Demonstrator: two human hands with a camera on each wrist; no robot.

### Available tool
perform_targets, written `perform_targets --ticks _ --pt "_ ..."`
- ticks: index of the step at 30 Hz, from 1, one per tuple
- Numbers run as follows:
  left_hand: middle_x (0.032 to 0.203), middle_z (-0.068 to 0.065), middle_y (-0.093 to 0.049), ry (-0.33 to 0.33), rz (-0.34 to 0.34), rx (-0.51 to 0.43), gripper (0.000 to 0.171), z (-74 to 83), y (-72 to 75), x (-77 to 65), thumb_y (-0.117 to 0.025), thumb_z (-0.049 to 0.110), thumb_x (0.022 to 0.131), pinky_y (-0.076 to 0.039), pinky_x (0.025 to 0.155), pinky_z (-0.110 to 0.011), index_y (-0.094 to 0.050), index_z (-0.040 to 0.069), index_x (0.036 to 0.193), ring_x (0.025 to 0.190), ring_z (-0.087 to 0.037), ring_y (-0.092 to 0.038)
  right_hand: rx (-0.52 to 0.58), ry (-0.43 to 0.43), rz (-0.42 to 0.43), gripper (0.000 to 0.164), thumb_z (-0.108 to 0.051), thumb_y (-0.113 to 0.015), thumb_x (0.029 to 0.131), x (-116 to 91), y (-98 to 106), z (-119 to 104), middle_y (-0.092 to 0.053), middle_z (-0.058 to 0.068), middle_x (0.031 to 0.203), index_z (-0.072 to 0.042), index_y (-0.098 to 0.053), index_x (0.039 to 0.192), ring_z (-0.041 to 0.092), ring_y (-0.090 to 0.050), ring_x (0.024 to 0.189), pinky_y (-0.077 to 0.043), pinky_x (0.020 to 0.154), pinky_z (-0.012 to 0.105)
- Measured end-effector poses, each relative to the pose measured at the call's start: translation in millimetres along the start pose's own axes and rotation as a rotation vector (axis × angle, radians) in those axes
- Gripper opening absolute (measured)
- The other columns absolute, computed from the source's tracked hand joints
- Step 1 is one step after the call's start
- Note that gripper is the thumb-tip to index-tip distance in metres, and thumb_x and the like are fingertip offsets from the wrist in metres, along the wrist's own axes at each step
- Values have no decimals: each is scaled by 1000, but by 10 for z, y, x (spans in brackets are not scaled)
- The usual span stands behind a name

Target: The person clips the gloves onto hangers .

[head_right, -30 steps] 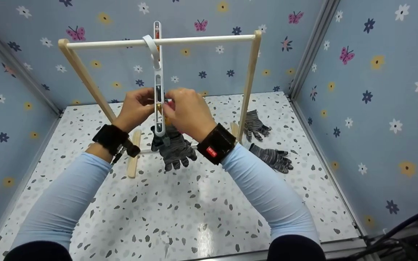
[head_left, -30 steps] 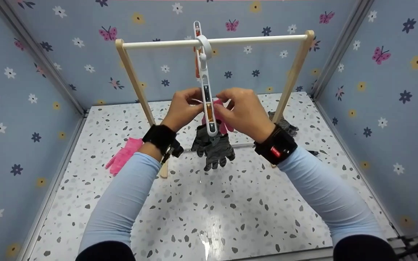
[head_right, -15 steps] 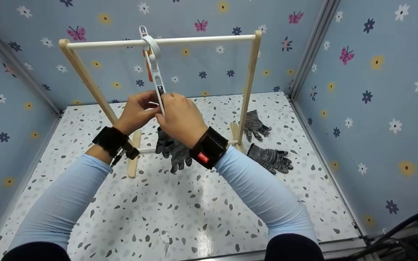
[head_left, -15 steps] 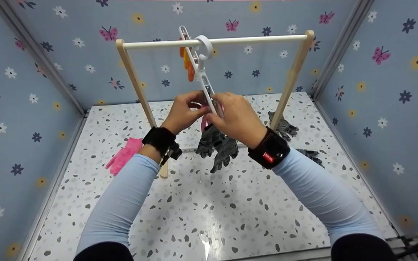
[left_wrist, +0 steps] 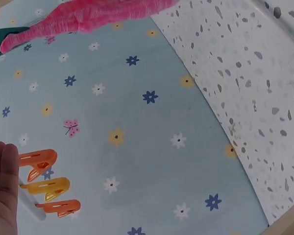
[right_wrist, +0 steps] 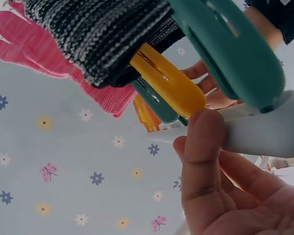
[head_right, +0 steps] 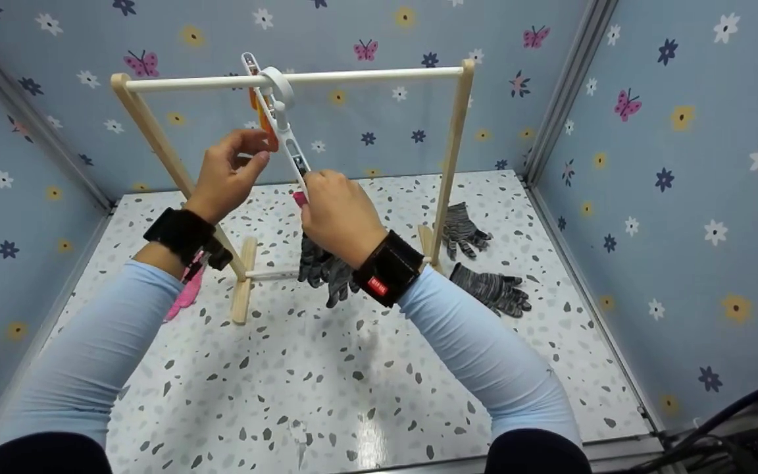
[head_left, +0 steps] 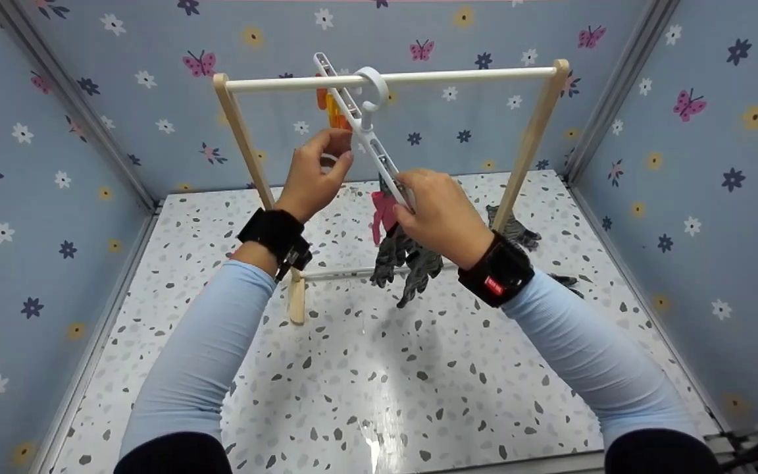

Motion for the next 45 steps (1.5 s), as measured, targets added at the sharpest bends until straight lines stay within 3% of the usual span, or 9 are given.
perform_targets --ticks 5,9,12,18,24,29,38,45 --pt "134 -23 -64 -53 1 146 36 41 54 91 -55 9 111 -56 107 -44 -61 -4 145 124 -34 -62 -30 -14 -13 39 -1 -67 99 -23 17 49 -75 24 122 9 -67 137 37 -74 100 -65 91 45" --pt "154 -21 -56 -40 -33 283 42 54 72 160 -51 13 114 -43 127 -46 -55 -1 154 146 -35 -52 -66 -13 -34 37 -1 -66 100 -31 30 59 -75 23 123 7 -68 136 36 -74 100 -66 89 44" --pt "165 -18 -50 -29 -65 353 47 58 91 217 -50 15 115 -35 133 -46 -50 2 160 156 -34 -46 -100 -1 -56 31 -1 -65 100 -29 40 62 -76 20 114 6 -71 130 34 -72 92 -65 84 43" --pt "171 -14 -46 -33 -124 450 49 46 130 330 -45 13 115 -33 133 -44 -47 6 163 161 -31 -41 -158 64 -71 17 -1 -63 100 -30 98 74 -75 17 98 4 -73 113 33 -69 81 -63 78 45" --pt "170 -13 -47 -47 -175 491 49 63 122 397 -44 14 115 -25 136 -42 -49 6 163 165 -28 -34 -179 172 -48 16 0 -65 99 -49 178 100 -76 19 95 6 -74 110 33 -68 76 -63 72 44" --pt "171 -12 -47 -53 -226 542 48 67 90 446 -42 17 117 -24 137 -43 -48 8 164 165 -29 -33 -220 210 -44 12 -1 -65 100 -47 242 166 -74 18 89 6 -73 105 33 -65 71 -61 69 44" --pt "170 -13 -47 -70 -297 637 49 80 57 537 -41 20 117 -21 138 -47 -48 8 164 164 -35 -35 -222 232 -86 29 6 -64 96 -58 384 315 -79 22 110 6 -74 123 39 -76 90 -65 86 51" --pt "170 -18 -45 -54 -390 707 49 19 39 539 -39 21 117 -16 139 -53 -49 3 162 165 -38 -31 -222 224 -94 34 5 -66 97 -48 486 456 -79 24 118 5 -72 131 39 -77 94 -66 88 51"
Point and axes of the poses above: each hand's wrist, its own x-axis towards the middle knuckle, its own y-axis out of the back of the hand, z = x × y, the point moved 10 cm from there along x, towards the middle knuckle
